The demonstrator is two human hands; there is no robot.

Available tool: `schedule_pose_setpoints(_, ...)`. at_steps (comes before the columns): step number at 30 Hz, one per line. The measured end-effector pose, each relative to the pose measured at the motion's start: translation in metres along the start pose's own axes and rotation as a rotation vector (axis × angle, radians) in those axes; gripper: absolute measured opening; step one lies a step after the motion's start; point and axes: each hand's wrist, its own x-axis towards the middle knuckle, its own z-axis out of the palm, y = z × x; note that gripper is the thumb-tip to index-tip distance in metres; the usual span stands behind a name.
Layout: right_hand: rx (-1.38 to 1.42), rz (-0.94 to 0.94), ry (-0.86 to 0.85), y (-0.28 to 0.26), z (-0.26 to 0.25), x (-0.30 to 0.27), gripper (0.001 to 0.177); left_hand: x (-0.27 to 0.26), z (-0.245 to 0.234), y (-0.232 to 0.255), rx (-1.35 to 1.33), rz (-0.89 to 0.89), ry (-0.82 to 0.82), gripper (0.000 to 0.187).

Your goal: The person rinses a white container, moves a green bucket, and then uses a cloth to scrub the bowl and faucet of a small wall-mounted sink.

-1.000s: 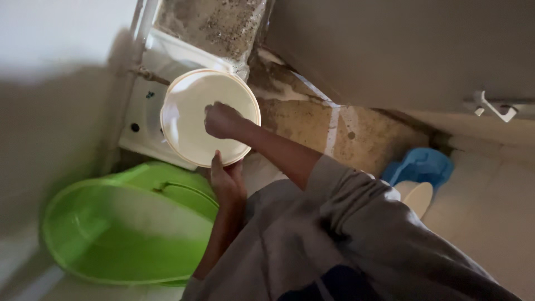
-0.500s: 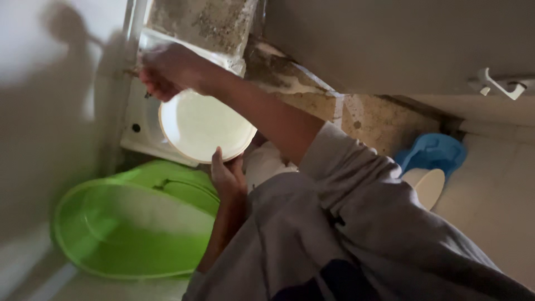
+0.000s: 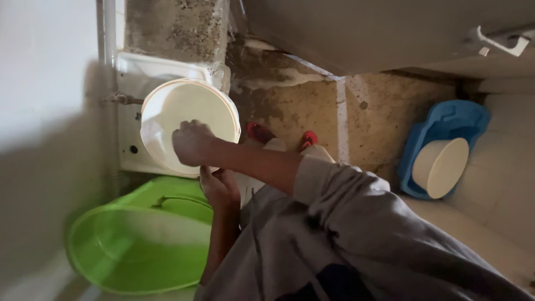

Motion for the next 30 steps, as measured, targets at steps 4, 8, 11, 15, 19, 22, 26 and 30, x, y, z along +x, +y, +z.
schedule_pose_setpoints(4,-0.062,0.235,-0.083,0.029,0.03,0.043,0.033,-0.021,-0.005,0.007,0.608,0.198,-0.059,0.052)
schedule_pose_setpoints(8,0.264,0.336,-0.155,0.064,0.046,0.064,0.027,-0.032,-0.004,0.008,1.219,0.536,-0.213,0.06)
schedule_pose_setpoints(11,1.274,0.446,-0.601,0.064,0.036,0.074,0.026,-0.033,-0.005,0.008,1.492,0.638,-0.189,0.059)
schedule_pose_setpoints(15,1.573,0.183,-0.305,-0.005,0.006,0.112,0.029,-0.035,-0.015,0.014,1.38,0.508,-0.216,0.062)
schedule_pose_setpoints(19,0.001,-0.336,0.73,-0.043,-0.042,0.118,0.019,-0.024,-0.009,0.015,1.388,0.545,-0.204,0.064)
schedule_pose_setpoints(22,-0.58,-0.308,0.543,-0.054,-0.063,0.078,0.027,-0.026,-0.007,0.018,1.343,0.487,-0.185,0.062)
schedule_pose_setpoints(26,0.317,-0.017,0.247,-0.052,-0.072,0.029,0.042,-0.023,-0.001,0.028,1.371,0.68,-0.315,0.044)
schedule_pose_setpoints(30,0.241,0.014,0.143,-0.037,-0.054,-0.006,0.033,-0.02,-0.002,0.035,1.372,0.708,-0.375,0.035)
